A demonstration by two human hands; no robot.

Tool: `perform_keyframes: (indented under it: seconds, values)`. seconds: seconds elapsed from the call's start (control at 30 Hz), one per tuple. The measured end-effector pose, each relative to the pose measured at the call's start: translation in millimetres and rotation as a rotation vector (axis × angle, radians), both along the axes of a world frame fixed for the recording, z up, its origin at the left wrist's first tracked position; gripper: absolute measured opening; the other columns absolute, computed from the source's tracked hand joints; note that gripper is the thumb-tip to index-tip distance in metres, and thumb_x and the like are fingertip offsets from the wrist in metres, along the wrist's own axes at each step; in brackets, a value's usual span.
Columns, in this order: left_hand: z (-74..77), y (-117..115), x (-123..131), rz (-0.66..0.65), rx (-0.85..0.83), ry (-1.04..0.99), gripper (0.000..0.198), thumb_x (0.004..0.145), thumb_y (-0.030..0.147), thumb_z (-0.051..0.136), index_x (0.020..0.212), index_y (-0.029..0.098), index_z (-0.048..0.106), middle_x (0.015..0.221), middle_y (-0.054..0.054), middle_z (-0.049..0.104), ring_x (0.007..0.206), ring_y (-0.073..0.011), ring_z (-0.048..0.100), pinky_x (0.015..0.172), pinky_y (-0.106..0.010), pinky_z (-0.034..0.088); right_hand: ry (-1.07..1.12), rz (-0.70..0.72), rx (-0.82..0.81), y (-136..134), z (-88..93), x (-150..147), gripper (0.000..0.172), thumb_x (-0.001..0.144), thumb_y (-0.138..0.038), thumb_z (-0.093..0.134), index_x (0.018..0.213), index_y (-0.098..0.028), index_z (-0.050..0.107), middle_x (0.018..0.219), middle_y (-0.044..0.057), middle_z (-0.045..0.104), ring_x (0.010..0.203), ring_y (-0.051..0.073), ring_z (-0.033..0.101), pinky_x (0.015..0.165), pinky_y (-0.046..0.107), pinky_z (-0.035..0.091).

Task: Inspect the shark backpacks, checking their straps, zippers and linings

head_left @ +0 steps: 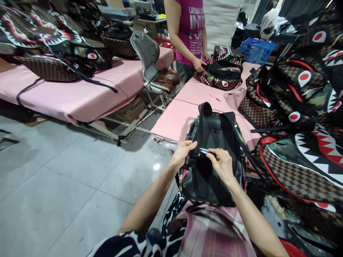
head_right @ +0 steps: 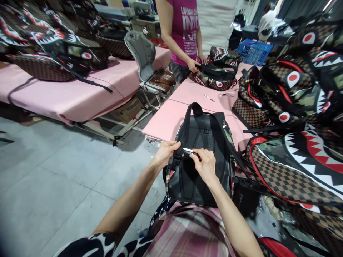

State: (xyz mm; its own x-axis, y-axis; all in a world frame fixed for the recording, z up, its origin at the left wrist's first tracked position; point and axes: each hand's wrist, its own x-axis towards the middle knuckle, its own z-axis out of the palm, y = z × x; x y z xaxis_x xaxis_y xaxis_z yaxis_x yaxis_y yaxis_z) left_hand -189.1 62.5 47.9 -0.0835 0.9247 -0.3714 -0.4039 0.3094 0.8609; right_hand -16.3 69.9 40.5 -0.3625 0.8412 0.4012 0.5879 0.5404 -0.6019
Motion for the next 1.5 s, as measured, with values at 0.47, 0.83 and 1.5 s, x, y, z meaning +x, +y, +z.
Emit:
perform_keyframes:
  seconds: [0.47,0.83,1.5]
  values:
    - [-39.3,-38.8,-49.5,0.398,0.423,1.692,0.036,0.078,0.009,0.046,0.107,0.022,0.063,0.114,-0.012,0.059,0.119,-0.0297,0.043,0.097,-0.046,0.031,0.482,-0.222,-0.515,46.0,-47.9,37.5,0.026,0.075,-0.044,0.059,0.08,-0.018,0.058,0.073,0.0,0.059,0.068,0.016,0.054,0.063,0.026,0.041]
    - [-41.6,191.7,49.3,-0.373,0.296,1.187,0.019,0.079,0.021,0.05,0.076,0.018,0.069,0.072,-0.008,0.067,0.075,-0.022,0.061,0.074,-0.032,0.044,-0.289,-0.074,-0.195,198.8,-37.0,78.8,0.018,0.082,-0.021,0.048,0.078,-0.017,0.065,0.08,0.007,0.065,0.075,0.018,0.057,0.068,0.026,0.038]
    - [-46.5,163.4,55.9,-0.572,0.495,1.177,0.024,0.077,0.039,0.059,0.092,0.021,0.064,0.085,-0.004,0.064,0.08,-0.0206,0.057,0.074,-0.029,0.04,-0.058,0.112,-0.463,164.2,-37.6,105.6,0.018,0.076,-0.033,0.057,0.07,-0.017,0.056,0.067,-0.001,0.054,0.064,0.014,0.051,0.06,0.025,0.036]
